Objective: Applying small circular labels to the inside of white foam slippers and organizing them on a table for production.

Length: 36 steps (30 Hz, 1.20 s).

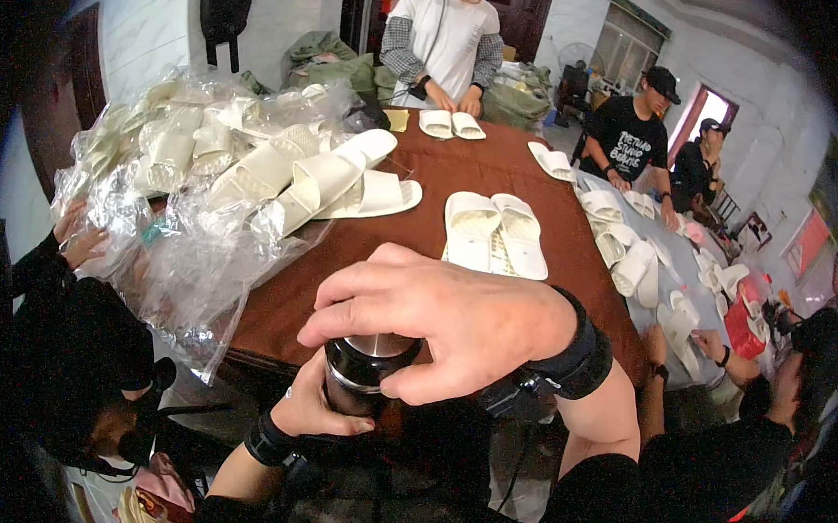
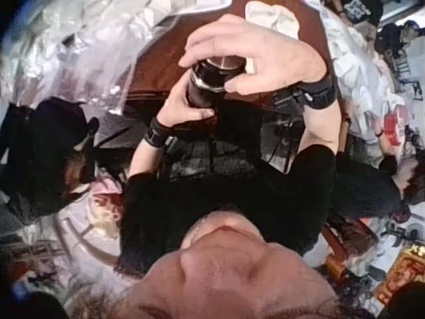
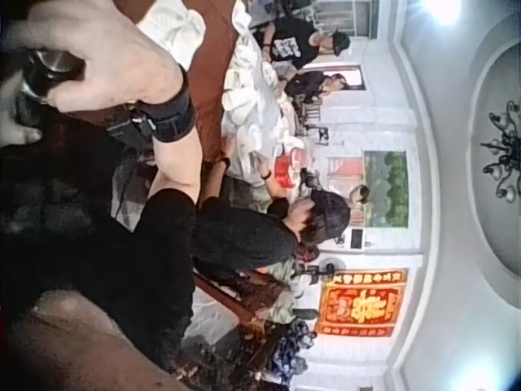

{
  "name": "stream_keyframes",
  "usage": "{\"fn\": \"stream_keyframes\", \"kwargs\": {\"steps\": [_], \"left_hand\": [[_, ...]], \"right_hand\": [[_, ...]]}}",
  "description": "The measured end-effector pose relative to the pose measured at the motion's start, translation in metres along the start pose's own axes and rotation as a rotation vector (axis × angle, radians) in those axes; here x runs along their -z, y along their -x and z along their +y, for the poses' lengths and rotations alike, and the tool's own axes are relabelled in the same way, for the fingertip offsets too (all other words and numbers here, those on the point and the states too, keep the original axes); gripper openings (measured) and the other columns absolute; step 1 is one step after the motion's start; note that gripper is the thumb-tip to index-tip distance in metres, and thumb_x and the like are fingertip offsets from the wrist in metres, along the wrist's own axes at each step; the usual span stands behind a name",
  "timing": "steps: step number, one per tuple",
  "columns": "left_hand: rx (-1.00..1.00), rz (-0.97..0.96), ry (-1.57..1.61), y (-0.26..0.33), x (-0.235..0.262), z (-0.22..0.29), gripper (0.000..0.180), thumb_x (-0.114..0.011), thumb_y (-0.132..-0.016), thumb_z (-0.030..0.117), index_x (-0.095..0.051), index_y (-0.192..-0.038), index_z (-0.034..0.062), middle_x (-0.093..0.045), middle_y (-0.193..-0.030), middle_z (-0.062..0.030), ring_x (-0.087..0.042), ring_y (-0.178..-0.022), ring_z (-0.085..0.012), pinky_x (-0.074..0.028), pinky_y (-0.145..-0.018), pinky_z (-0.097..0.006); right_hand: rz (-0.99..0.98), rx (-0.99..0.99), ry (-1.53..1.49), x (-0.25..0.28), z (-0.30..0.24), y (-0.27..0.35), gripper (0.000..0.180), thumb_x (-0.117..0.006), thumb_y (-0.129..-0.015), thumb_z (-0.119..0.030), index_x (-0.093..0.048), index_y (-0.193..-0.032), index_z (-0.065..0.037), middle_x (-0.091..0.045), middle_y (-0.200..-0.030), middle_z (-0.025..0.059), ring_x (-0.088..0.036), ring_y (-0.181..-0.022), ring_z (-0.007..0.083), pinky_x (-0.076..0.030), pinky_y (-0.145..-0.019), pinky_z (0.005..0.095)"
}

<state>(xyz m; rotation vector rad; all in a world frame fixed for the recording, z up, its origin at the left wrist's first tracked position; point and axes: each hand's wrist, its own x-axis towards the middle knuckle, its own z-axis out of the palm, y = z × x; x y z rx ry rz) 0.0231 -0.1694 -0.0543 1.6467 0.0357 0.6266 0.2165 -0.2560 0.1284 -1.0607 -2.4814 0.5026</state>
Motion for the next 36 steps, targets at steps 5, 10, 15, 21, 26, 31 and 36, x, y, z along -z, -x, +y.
{"fn": "stream_keyframes", "kwargs": {"steps": [5, 10, 15, 21, 26, 31, 36], "left_hand": [[0.026, -0.081, -0.029, -0.002, 0.005, 0.004, 0.099, -0.088, -0.062, 0.017, -0.035, -0.143, 0.002, -0.053, -0.132, -0.0131, -0.051, -0.123, -0.0219, -0.039, -0.105, -0.035], [0.09, -0.123, 0.072, -0.007, 0.007, 0.015, 0.096, -0.088, -0.059, 0.014, -0.039, -0.14, 0.0025, -0.053, -0.132, -0.01, -0.05, -0.123, -0.021, -0.039, -0.105, -0.036], [0.126, -0.074, 0.126, -0.009, 0.004, 0.025, 0.095, -0.089, -0.055, 0.011, -0.042, -0.137, 0.0029, -0.054, -0.129, -0.0068, -0.05, -0.122, -0.0202, -0.039, -0.106, -0.036], [0.043, -0.066, 0.075, -0.005, -0.002, 0.027, 0.099, -0.086, -0.061, 0.018, -0.035, -0.143, 0.0001, -0.052, -0.133, -0.0115, -0.05, -0.123, -0.0209, -0.039, -0.104, -0.035], [0.032, -0.051, 0.1, 0.001, -0.004, 0.038, 0.094, -0.087, -0.062, 0.016, -0.039, -0.14, 0.0021, -0.054, -0.13, -0.0101, -0.051, -0.121, -0.0199, -0.04, -0.103, -0.035], [-0.001, -0.072, 0.248, 0.002, -0.004, 0.05, 0.084, -0.087, -0.062, 0.01, -0.047, -0.136, 0.003, -0.055, -0.128, -0.0088, -0.052, -0.118, -0.0182, -0.041, -0.102, -0.034], [-0.016, -0.127, 0.538, 0.008, -0.006, 0.032, 0.081, -0.088, -0.06, 0.004, -0.051, -0.132, 0.0013, -0.057, -0.126, -0.0091, -0.056, -0.114, -0.0171, -0.052, -0.091, -0.031]], "right_hand": [[-0.033, 0.066, -0.003, -0.001, 0.002, -0.006, 0.061, -0.071, -0.069, -0.009, -0.06, -0.128, -0.007, -0.05, -0.132, 0.0165, -0.051, -0.108, 0.0336, -0.039, -0.096, 0.0406], [0.025, 0.126, -0.154, -0.009, 0.009, -0.009, 0.057, -0.078, -0.071, -0.013, -0.061, -0.124, -0.007, -0.05, -0.128, 0.0161, -0.052, -0.111, 0.0316, -0.041, -0.096, 0.0383], [0.127, 0.132, -0.034, -0.016, 0.01, -0.011, 0.053, -0.081, -0.069, -0.016, -0.063, -0.118, -0.007, -0.053, -0.122, 0.0137, -0.055, -0.108, 0.0303, -0.043, -0.093, 0.0369], [0.21, 0.14, -0.021, -0.015, -0.002, -0.012, 0.05, -0.082, -0.067, -0.016, -0.066, -0.114, -0.008, -0.056, -0.117, 0.0133, -0.057, -0.101, 0.0292, -0.045, -0.088, 0.0363], [0.262, 0.144, -0.026, -0.018, -0.013, -0.017, 0.045, -0.082, -0.067, -0.017, -0.069, -0.109, -0.009, -0.058, -0.113, 0.0123, -0.058, -0.095, 0.0272, -0.047, -0.082, 0.0345], [0.357, 0.169, -0.009, -0.025, -0.021, -0.021, 0.037, -0.08, -0.068, -0.016, -0.071, -0.103, -0.01, -0.058, -0.109, 0.0109, -0.057, -0.085, 0.0254, -0.047, -0.074, 0.0327], [0.372, 0.327, -0.074, -0.03, -0.016, -0.026, 0.035, -0.079, -0.068, -0.017, -0.071, -0.101, -0.011, -0.06, -0.106, 0.0108, -0.056, -0.081, 0.0274, -0.046, -0.072, 0.0355]]}}
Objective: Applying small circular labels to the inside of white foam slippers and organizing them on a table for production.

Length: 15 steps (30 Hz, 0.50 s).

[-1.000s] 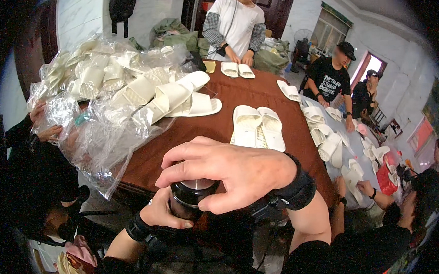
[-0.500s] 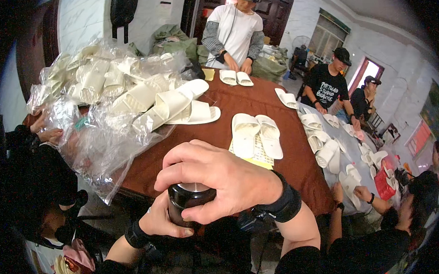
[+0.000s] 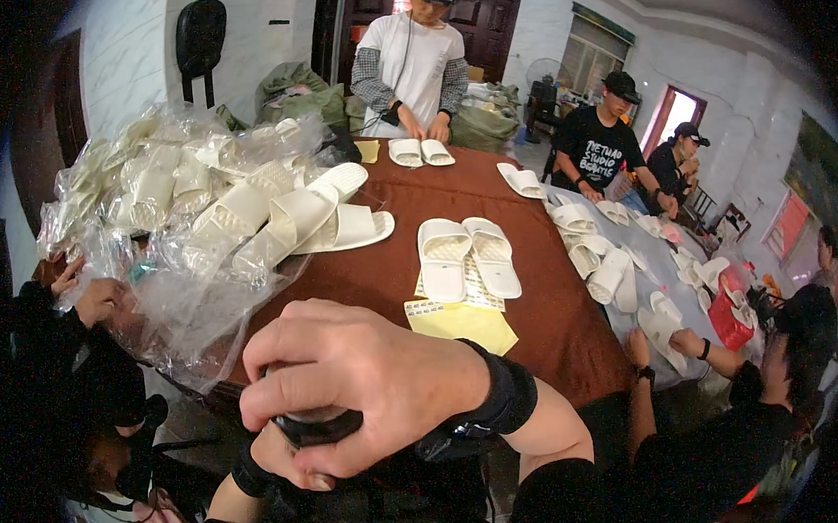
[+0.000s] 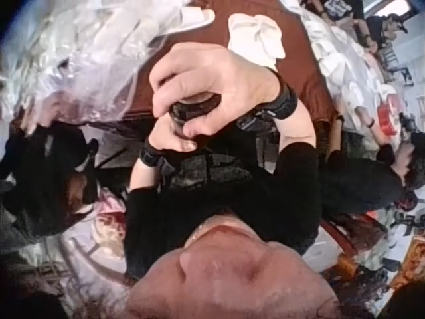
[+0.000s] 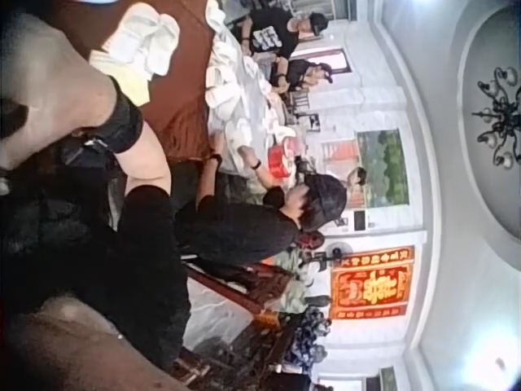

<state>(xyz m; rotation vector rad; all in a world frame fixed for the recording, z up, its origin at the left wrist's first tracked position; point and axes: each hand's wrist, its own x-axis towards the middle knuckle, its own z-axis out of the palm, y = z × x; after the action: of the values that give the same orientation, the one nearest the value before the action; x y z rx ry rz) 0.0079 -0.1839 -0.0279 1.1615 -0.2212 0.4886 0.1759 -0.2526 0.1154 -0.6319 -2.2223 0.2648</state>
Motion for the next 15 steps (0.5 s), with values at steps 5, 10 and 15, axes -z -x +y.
{"fn": "stream_keyframes", "kwargs": {"steps": [5, 10, 15], "left_hand": [[0.048, -0.002, -0.195, -0.001, 0.002, 0.007, 0.082, -0.089, -0.058, 0.006, -0.053, -0.132, 0.0021, -0.055, -0.128, -0.0115, -0.058, -0.113, -0.0186, -0.053, -0.089, -0.033], [-0.048, 0.183, -0.473, -0.009, -0.001, 0.006, 0.093, -0.087, -0.061, 0.013, -0.037, -0.139, 0.001, -0.058, -0.121, -0.0111, -0.054, -0.118, -0.0195, -0.043, -0.101, -0.035], [-0.166, 0.399, -0.656, -0.011, 0.004, -0.009, 0.09, -0.085, -0.065, 0.016, -0.036, -0.138, -0.0024, -0.059, -0.121, -0.0148, -0.059, -0.11, -0.0195, -0.048, -0.094, -0.034]], "right_hand": [[-0.017, -0.001, -0.008, 0.003, 0.0, 0.001, 0.034, -0.079, -0.069, -0.018, -0.071, -0.102, -0.012, -0.059, -0.106, 0.0098, -0.056, -0.083, 0.0274, -0.046, -0.073, 0.0353], [0.125, -0.222, 0.338, -0.008, -0.003, 0.005, 0.037, -0.078, -0.07, -0.019, -0.066, -0.104, -0.008, -0.058, -0.103, 0.0107, -0.059, -0.089, 0.0292, -0.049, -0.077, 0.0362], [0.051, -0.429, 0.524, -0.016, -0.001, 0.012, 0.052, -0.074, -0.078, -0.028, -0.055, -0.122, -0.007, -0.051, -0.115, 0.0169, -0.057, -0.095, 0.0343, -0.049, -0.08, 0.0403]]}}
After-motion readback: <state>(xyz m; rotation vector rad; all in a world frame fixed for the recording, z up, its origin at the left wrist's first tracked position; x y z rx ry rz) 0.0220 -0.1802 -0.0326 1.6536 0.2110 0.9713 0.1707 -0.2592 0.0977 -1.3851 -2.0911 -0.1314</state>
